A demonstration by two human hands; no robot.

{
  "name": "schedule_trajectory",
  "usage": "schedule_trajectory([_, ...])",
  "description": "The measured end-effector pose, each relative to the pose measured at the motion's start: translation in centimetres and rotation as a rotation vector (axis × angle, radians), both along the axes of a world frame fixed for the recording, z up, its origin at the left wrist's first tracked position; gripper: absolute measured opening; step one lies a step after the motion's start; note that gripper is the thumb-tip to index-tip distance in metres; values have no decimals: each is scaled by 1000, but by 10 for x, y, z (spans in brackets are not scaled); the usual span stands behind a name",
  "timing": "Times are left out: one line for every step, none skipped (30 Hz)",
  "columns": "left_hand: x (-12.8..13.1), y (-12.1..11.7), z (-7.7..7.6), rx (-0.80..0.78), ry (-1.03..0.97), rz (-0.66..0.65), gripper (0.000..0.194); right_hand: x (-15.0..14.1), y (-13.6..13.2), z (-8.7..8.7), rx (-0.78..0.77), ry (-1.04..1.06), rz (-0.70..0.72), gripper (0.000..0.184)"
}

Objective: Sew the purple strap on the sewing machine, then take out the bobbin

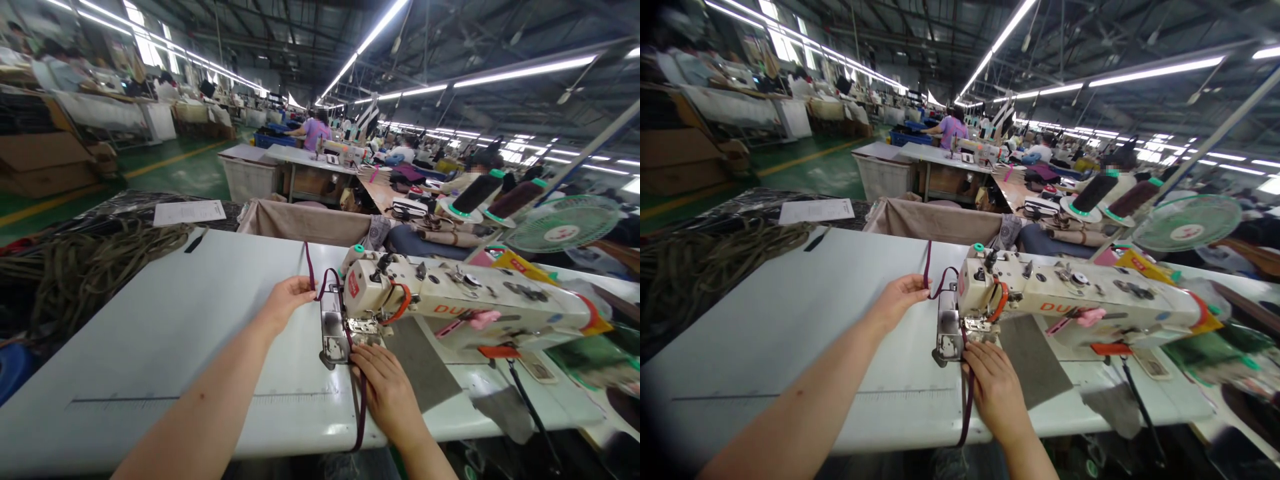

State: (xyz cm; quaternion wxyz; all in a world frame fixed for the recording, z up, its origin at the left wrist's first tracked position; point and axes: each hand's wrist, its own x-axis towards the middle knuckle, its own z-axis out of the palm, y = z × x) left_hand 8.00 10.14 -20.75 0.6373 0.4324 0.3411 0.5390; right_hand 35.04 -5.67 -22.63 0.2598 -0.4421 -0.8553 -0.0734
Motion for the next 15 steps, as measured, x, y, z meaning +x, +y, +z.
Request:
schedule_trajectory([1,0,-1,-7,-5,-17,45,0,0,0,4,-1,-2,27])
schedule_trajectory([1,0,-1,-15,-9,-36,49,0,-1,0,9,-2,-4,27])
schedule_trajectory([1,-1,-2,-23,-13,-55,53,0,-1,0,16,-2,-4,28])
schedule_trajectory([1,-1,-2,-28,-15,-73,57,0,-1,0,22,-2,-4,28])
schedule_trajectory([1,-1,-2,-31,-15,-90,62,0,-1,0,26,-2,-3,30])
schedule_trajectory([2,-2,-3,-31,-13,-102,68,0,-1,0,27,-3,-1,32])
schedule_trajectory([2,-3,-3,-29,-10,-111,73,0,-1,1,28,-5,0,33])
schedule_trajectory([2,-3,-3,-26,-5,-120,78,0,-1,1,28,-7,1,35])
schedule_trajectory([2,-4,-3,-22,1,-127,82,0,-1,1,29,-8,0,36])
schedule_trajectory([3,-5,-3,-19,4,-134,87,0,-1,2,31,-9,0,37])
schedule_trajectory([3,-6,-2,-17,8,-141,90,0,-1,2,33,-9,0,37])
schedule_trajectory([3,-7,-2,-17,12,-147,94,0,-1,2,35,-8,-1,37])
schedule_trajectory([4,-7,-1,-19,15,-150,97,0,-1,2,37,-7,0,37])
schedule_trajectory([4,-7,-1,-21,15,-150,99,0,-1,2,38,-5,1,37])
schedule_trajectory([4,-7,-1,-24,14,-151,101,0,-1,2,40,-4,3,37])
